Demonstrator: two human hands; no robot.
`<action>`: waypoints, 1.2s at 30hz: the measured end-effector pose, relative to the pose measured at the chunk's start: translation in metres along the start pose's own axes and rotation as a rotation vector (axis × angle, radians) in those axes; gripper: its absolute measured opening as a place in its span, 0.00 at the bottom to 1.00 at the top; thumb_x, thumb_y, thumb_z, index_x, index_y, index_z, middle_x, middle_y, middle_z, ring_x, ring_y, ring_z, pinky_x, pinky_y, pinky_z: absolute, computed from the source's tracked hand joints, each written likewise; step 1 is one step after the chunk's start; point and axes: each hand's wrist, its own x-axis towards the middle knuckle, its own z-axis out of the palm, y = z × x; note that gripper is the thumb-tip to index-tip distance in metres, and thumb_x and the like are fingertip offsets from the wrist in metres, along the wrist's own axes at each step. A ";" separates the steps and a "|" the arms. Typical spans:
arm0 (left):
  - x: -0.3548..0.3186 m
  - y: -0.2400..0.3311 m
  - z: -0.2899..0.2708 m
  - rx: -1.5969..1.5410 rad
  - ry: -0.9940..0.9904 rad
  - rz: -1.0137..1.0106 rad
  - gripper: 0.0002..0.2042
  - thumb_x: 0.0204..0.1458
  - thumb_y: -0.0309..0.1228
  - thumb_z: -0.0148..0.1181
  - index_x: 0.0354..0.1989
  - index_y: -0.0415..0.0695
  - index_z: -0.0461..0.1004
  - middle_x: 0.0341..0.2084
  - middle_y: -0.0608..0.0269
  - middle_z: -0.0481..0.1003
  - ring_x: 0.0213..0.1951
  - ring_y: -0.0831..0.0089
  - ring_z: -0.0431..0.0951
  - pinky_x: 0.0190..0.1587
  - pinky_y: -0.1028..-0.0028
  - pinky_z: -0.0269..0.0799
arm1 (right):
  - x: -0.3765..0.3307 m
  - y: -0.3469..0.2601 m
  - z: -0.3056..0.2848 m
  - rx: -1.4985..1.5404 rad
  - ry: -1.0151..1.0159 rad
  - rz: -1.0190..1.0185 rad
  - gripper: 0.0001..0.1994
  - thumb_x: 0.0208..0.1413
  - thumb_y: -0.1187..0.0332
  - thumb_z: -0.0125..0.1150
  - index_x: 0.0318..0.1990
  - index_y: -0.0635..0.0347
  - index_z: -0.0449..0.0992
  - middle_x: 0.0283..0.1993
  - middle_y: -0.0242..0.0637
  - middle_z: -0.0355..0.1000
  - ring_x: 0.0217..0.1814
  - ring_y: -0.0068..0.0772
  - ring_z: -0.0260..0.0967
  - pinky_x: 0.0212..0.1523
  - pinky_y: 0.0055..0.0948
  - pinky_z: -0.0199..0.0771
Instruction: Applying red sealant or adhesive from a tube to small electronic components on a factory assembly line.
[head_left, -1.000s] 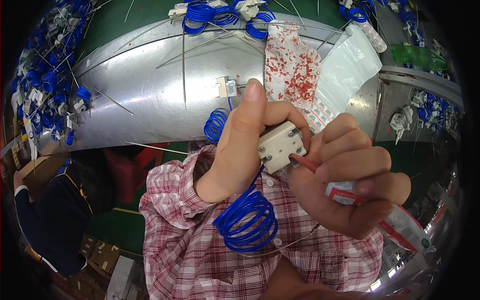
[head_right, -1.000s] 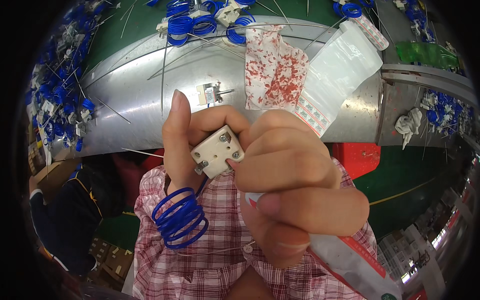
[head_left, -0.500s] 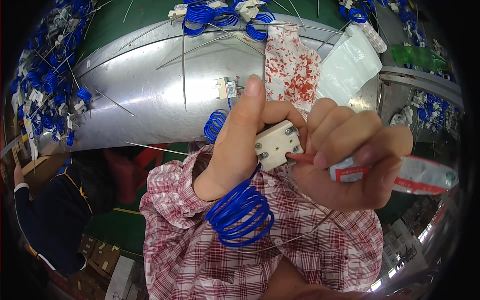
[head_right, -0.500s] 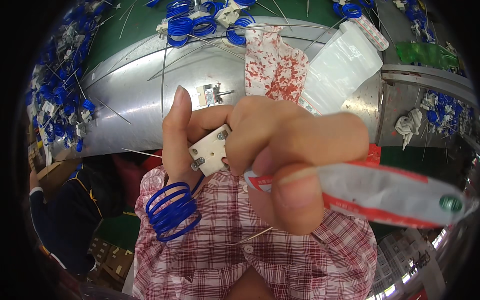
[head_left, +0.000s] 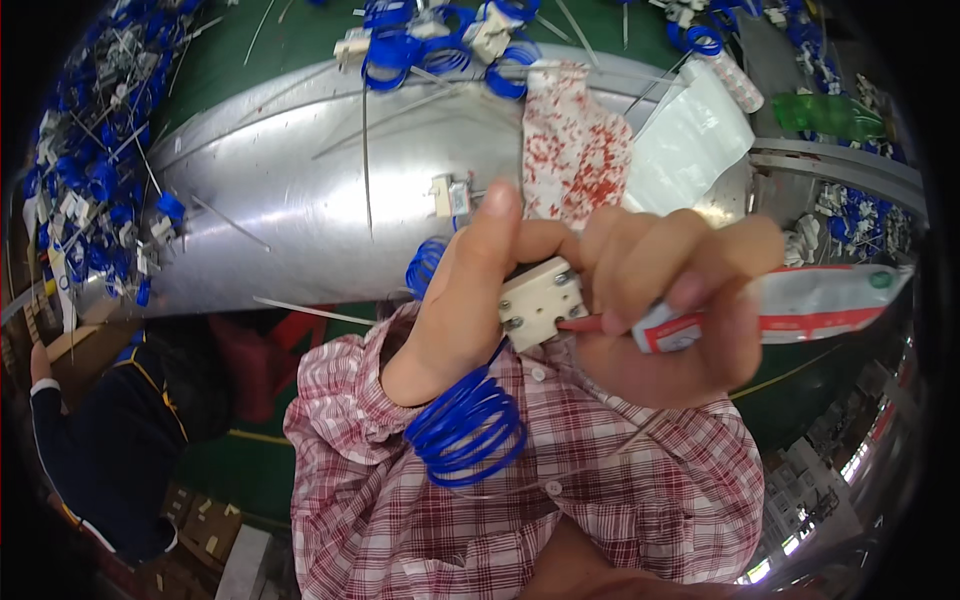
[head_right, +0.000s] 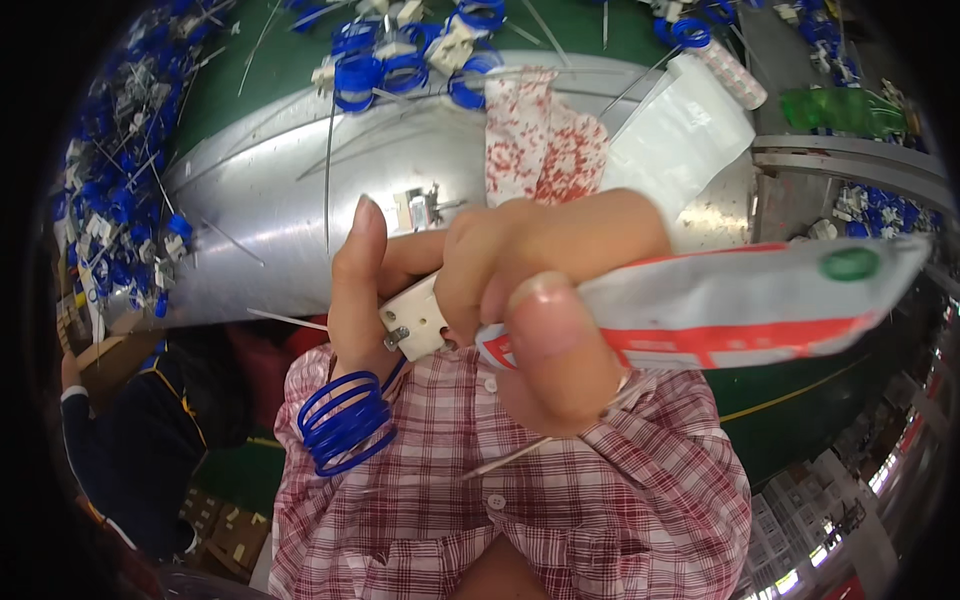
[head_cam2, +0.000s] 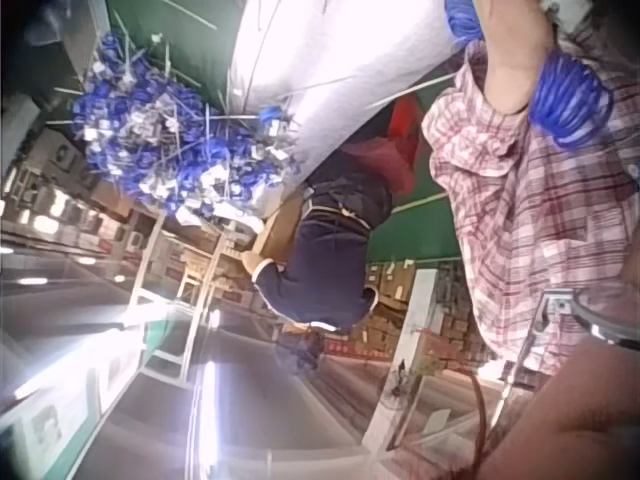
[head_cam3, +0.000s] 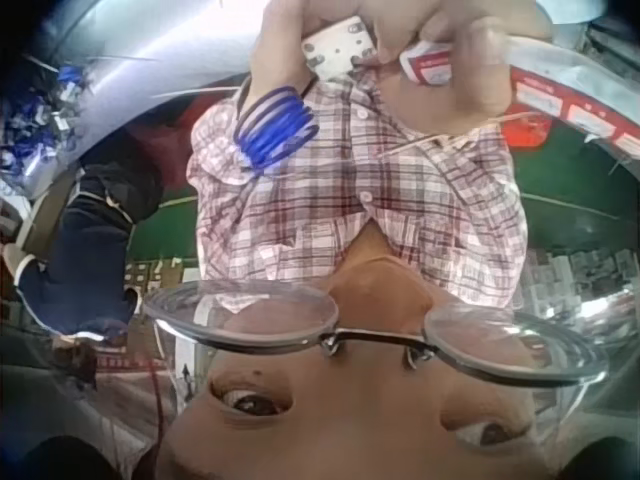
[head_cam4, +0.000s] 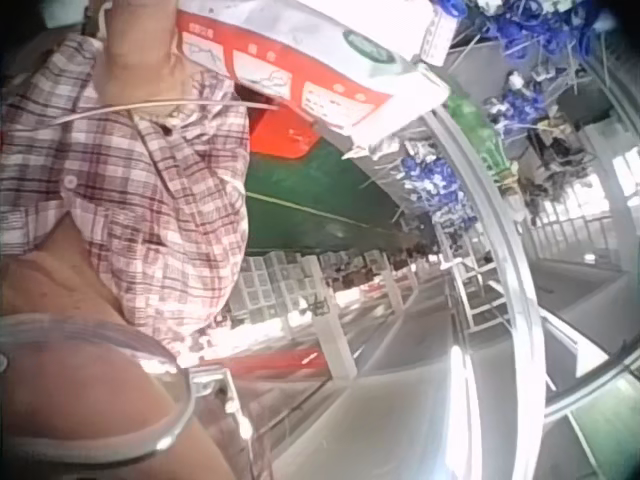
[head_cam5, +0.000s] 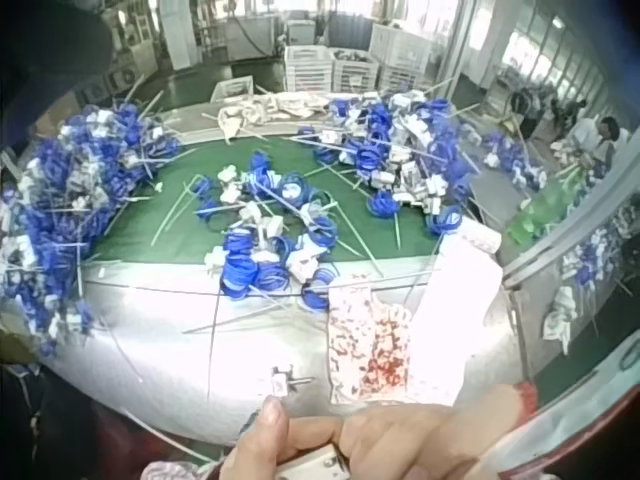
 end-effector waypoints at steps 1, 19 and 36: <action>-0.001 0.004 0.003 -0.004 0.056 -0.026 0.34 0.52 0.54 0.21 0.22 0.38 0.71 0.18 0.65 0.69 0.22 0.80 0.64 0.27 0.83 0.57 | 0.000 0.003 0.003 0.046 0.072 -0.014 0.12 0.56 0.60 0.33 0.27 0.58 0.55 0.14 0.35 0.56 0.12 0.23 0.47 0.19 0.23 0.50; -0.059 0.114 -0.124 -0.622 0.104 0.668 0.19 0.46 0.33 0.55 0.42 0.35 0.60 0.37 0.50 0.64 0.40 0.65 0.66 0.41 0.70 0.65 | 0.065 0.017 -0.083 -0.204 0.928 -0.497 0.14 0.56 0.58 0.38 0.35 0.62 0.61 0.28 0.33 0.60 0.24 0.23 0.55 0.31 0.23 0.60; -0.059 0.199 -0.289 1.851 1.631 0.528 0.25 0.48 0.47 0.46 0.47 0.39 0.62 0.46 0.47 0.63 0.49 0.57 0.61 0.49 0.66 0.56 | 0.053 0.001 -0.100 -0.254 0.910 -0.570 0.12 0.52 0.61 0.43 0.31 0.62 0.63 0.25 0.34 0.61 0.22 0.24 0.54 0.24 0.21 0.59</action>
